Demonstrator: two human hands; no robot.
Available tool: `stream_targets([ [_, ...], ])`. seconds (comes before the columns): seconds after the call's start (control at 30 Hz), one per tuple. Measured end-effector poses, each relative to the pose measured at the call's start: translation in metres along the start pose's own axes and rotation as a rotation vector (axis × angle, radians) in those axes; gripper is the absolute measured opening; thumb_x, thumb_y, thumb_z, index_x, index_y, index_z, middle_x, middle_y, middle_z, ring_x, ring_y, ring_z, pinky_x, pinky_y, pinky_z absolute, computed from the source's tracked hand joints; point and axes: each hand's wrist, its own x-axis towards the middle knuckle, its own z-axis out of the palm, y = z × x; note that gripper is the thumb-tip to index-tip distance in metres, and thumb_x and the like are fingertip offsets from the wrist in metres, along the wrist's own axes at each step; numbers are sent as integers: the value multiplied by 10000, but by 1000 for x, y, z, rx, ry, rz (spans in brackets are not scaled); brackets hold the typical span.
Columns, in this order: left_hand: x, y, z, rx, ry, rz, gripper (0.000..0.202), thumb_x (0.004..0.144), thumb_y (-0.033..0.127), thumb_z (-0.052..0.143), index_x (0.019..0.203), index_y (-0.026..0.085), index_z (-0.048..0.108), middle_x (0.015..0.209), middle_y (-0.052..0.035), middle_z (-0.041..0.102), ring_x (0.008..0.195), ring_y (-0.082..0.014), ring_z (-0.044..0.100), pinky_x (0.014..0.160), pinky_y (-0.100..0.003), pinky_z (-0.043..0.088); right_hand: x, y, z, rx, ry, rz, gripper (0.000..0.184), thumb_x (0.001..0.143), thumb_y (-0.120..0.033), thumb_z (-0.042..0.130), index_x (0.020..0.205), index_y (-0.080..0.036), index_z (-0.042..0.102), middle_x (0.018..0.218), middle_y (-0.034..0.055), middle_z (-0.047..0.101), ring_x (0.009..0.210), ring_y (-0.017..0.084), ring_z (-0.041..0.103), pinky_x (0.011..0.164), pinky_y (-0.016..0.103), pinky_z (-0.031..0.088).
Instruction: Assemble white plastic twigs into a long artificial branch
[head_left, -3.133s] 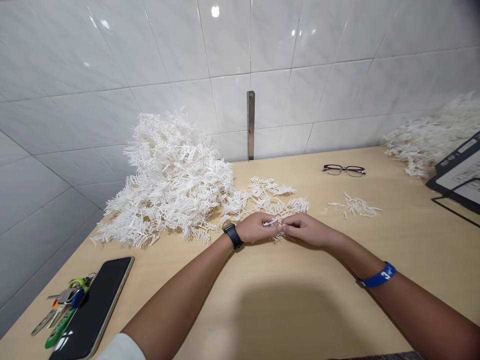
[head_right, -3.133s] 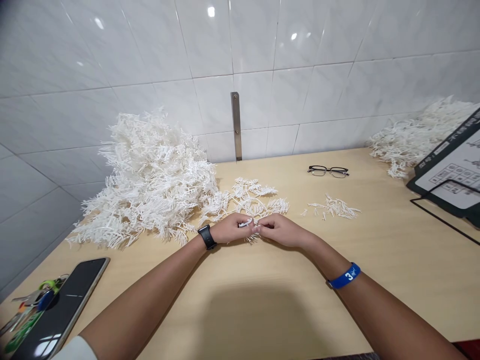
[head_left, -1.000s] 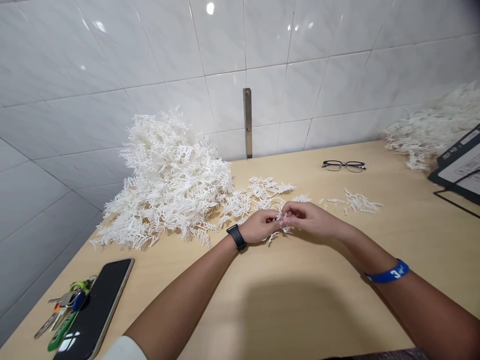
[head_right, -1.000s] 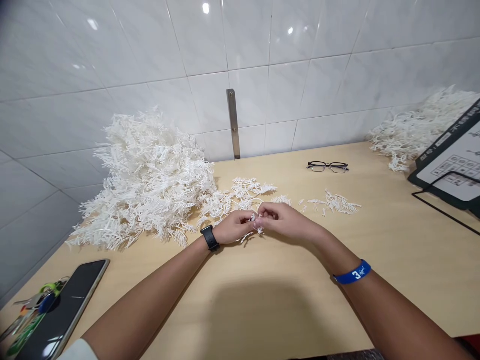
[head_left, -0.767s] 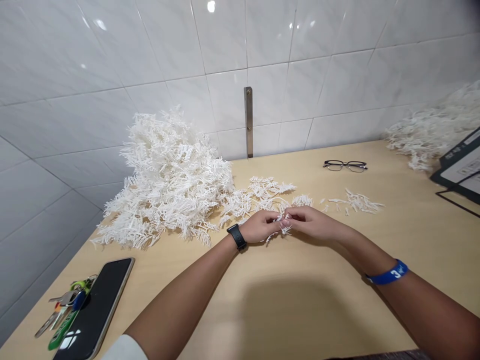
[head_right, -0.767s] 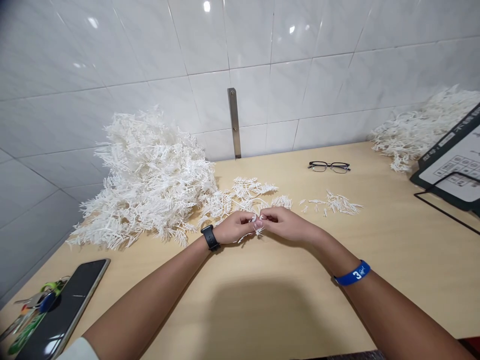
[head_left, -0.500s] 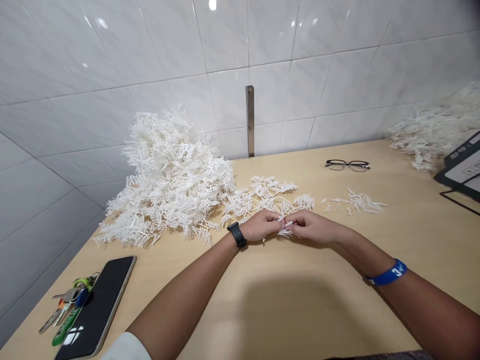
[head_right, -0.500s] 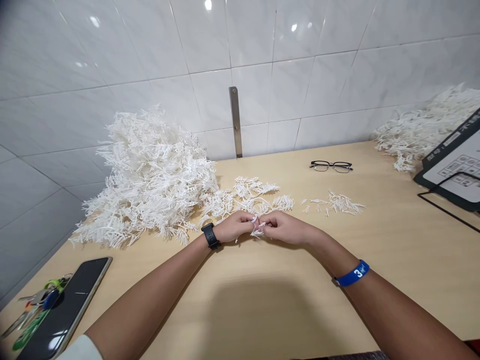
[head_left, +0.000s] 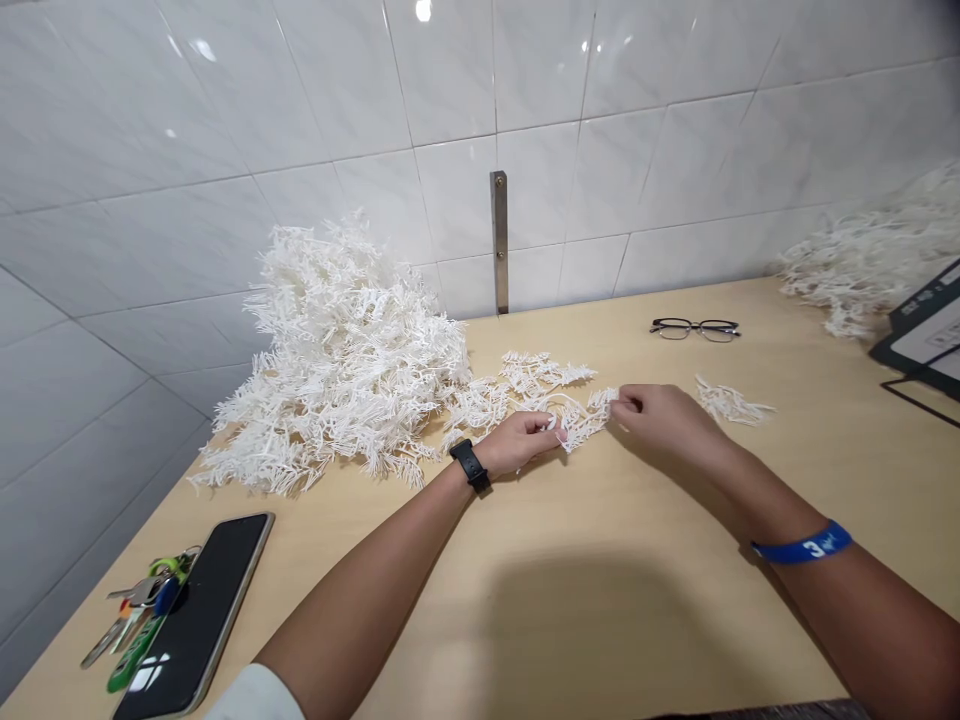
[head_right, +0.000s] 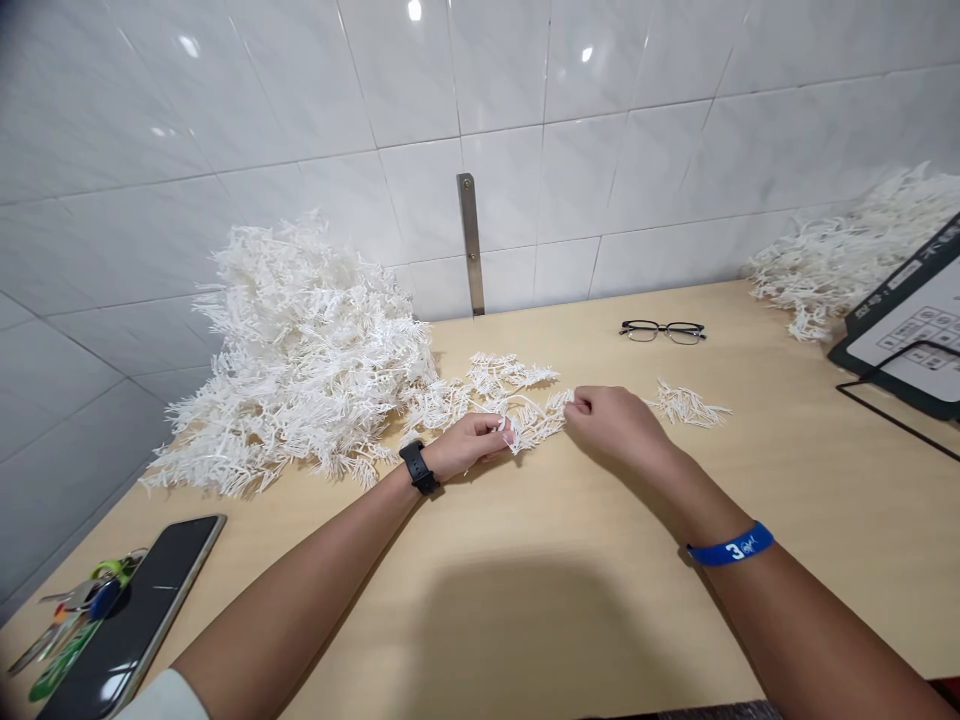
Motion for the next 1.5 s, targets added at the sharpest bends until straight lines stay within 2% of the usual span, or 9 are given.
stream_targets([
  [0.13,0,1,1,96,30,36,442,784,544,612,630,157,464,542,60,336,499,-58,293,491,-233,193,4,15,-13,-170,9,210,263,746,-348,571,564,-212,435,546,45,500,531,175,396,541,307,220],
  [0.27,-1,3,4,197,64,86,422,809,518,585,634,154,460,573,54,344,539,-67,297,516,-231,221,1,-2,-4,124,48,20,354,835,-495,499,629,-211,453,598,23,505,586,176,443,562,290,294],
  [0.37,-1,3,5,252,90,107,411,824,499,565,635,155,445,584,53,339,563,-73,302,531,-228,233,-6,-20,12,393,-144,-221,411,890,-541,426,692,-190,508,665,16,521,649,165,469,594,274,343],
  [0.5,-1,2,7,266,36,104,383,838,497,530,682,148,497,607,39,417,599,-88,365,553,-223,279,-12,-28,25,444,-394,-394,410,890,-535,471,723,-170,555,694,12,534,666,151,457,603,263,345],
  [0.7,-2,8,5,204,-116,74,364,826,484,542,742,133,587,704,0,534,694,-114,458,660,-233,363,-11,-22,23,606,-625,-408,431,874,-555,528,723,-154,578,700,15,522,664,138,450,611,264,350],
  [0.9,-3,8,2,71,-142,42,361,771,470,622,668,130,558,602,39,408,573,-73,338,551,-226,261,-12,-18,34,895,-784,-305,437,831,-525,633,638,-173,460,564,-70,292,517,75,243,509,252,179],
  [1.13,-4,13,17,-270,-110,-143,405,722,428,653,585,196,351,485,95,226,430,-41,185,454,-240,130,-5,-12,45,1168,-783,-241,356,809,-379,665,608,-173,455,532,-69,310,500,78,255,515,260,171],
  [1.37,-1,4,17,3,44,-64,394,774,523,592,717,134,590,476,80,322,449,-51,237,472,-229,145,-4,-12,38,985,-579,-288,350,859,-437,616,673,-142,586,585,-38,393,547,92,299,540,271,205],
  [1.5,0,1,15,-144,13,-58,411,767,551,603,748,143,563,462,96,288,430,-49,217,462,-228,132,-5,-14,41,1013,-562,-285,359,870,-457,604,700,-141,588,567,-48,370,536,92,284,536,274,194],
])
